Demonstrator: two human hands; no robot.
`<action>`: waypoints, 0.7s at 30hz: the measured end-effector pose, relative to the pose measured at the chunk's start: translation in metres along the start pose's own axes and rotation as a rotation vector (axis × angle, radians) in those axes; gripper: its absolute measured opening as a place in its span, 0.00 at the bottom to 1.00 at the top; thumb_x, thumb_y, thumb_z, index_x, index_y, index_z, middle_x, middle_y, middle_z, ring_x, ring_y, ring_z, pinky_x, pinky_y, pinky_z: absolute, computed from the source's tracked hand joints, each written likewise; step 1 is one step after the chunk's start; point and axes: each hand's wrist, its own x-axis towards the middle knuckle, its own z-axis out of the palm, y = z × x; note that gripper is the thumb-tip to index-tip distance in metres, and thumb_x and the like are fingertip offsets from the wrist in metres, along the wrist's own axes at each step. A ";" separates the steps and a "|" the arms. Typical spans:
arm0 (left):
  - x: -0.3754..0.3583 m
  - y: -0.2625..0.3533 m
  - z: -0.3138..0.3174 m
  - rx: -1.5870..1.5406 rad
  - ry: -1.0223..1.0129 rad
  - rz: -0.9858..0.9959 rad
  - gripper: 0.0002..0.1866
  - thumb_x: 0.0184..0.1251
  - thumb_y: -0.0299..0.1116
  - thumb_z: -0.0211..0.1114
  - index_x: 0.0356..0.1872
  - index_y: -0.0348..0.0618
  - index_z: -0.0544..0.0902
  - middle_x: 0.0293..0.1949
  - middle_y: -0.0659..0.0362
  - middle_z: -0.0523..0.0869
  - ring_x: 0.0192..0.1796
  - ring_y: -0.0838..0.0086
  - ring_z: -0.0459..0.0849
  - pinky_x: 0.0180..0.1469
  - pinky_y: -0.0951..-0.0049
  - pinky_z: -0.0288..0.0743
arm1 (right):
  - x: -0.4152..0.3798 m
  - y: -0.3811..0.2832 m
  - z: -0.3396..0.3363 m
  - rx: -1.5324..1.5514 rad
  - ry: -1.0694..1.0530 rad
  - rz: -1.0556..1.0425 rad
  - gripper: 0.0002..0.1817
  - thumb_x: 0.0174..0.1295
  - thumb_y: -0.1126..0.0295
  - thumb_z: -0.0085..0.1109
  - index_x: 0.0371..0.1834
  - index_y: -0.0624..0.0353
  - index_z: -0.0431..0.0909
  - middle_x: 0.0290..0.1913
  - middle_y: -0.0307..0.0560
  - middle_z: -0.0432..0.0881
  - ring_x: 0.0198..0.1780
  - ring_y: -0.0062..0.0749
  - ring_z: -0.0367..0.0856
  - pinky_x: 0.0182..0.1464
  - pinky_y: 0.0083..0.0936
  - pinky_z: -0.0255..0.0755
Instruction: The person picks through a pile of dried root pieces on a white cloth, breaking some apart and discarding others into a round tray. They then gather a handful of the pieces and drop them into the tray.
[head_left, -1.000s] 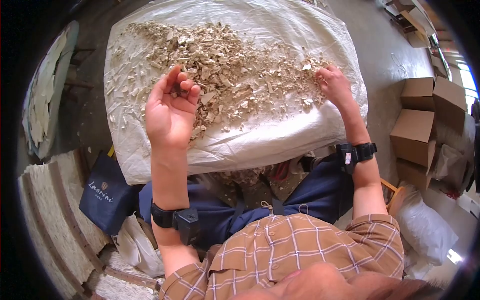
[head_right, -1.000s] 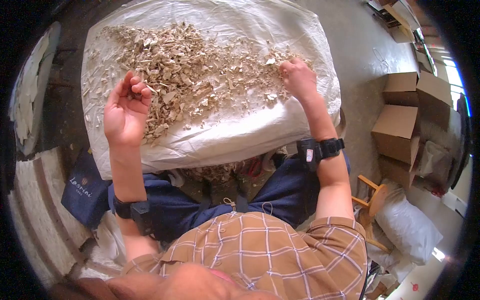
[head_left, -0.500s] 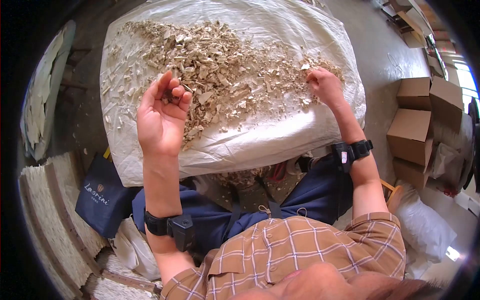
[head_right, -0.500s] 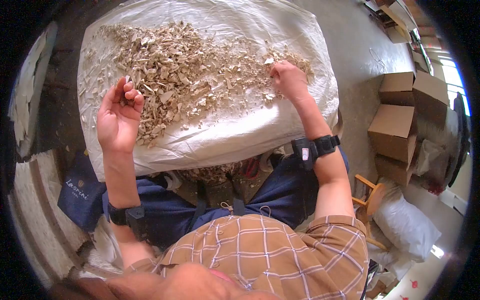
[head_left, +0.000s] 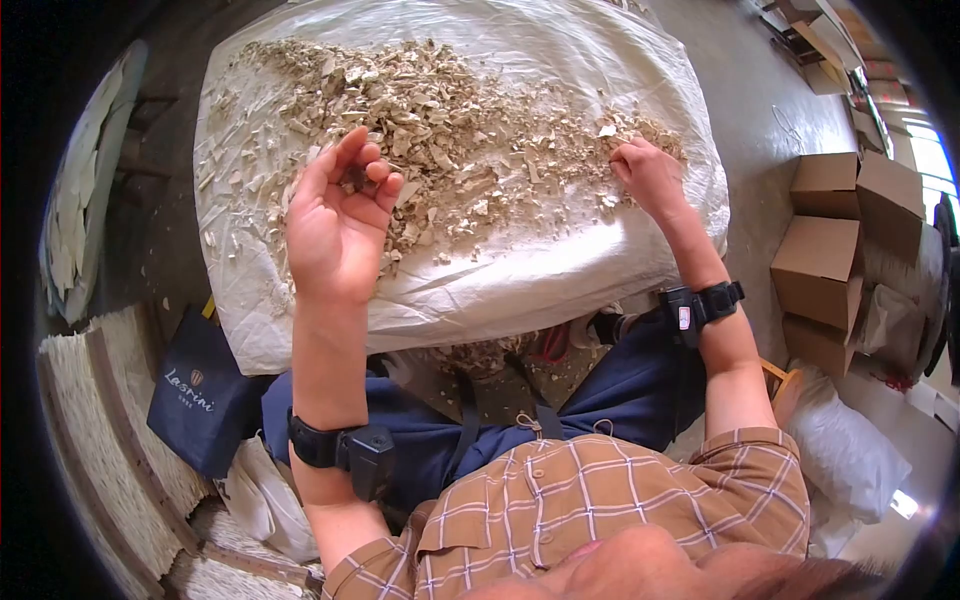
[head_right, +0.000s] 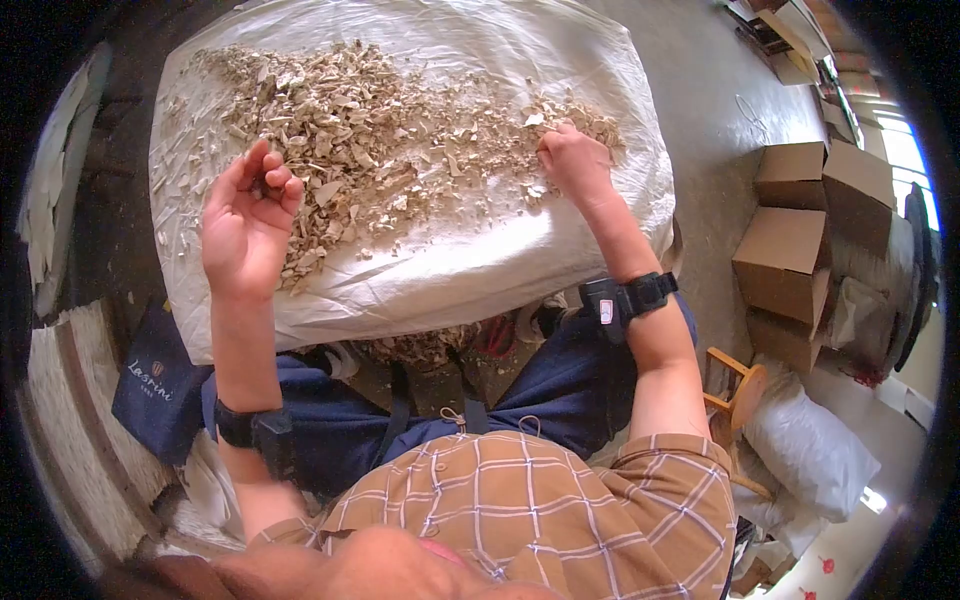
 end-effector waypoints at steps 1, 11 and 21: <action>0.001 -0.003 0.001 0.000 0.000 0.000 0.14 0.64 0.33 0.45 0.40 0.33 0.73 0.32 0.56 0.76 0.33 0.74 0.74 0.40 0.71 0.72 | 0.001 0.002 0.001 0.000 0.000 0.000 0.05 0.49 0.67 0.53 0.24 0.54 0.76 0.32 0.42 0.76 0.32 0.37 0.77 0.34 0.29 0.70; 0.010 -0.068 0.008 0.188 0.067 -0.211 0.12 0.63 0.32 0.47 0.38 0.34 0.74 0.31 0.57 0.77 0.33 0.73 0.76 0.41 0.69 0.73 | 0.005 -0.045 -0.049 1.218 -0.190 -0.056 0.08 0.54 0.71 0.55 0.32 0.65 0.77 0.23 0.37 0.75 0.25 0.16 0.69 0.27 0.13 0.64; 0.019 -0.093 0.011 0.081 0.094 -0.243 0.12 0.64 0.31 0.45 0.36 0.34 0.74 0.32 0.55 0.78 0.36 0.70 0.77 0.46 0.66 0.73 | 0.009 -0.108 -0.052 0.958 0.004 -0.356 0.06 0.53 0.72 0.52 0.31 0.59 0.78 0.28 0.46 0.77 0.31 0.35 0.77 0.34 0.25 0.70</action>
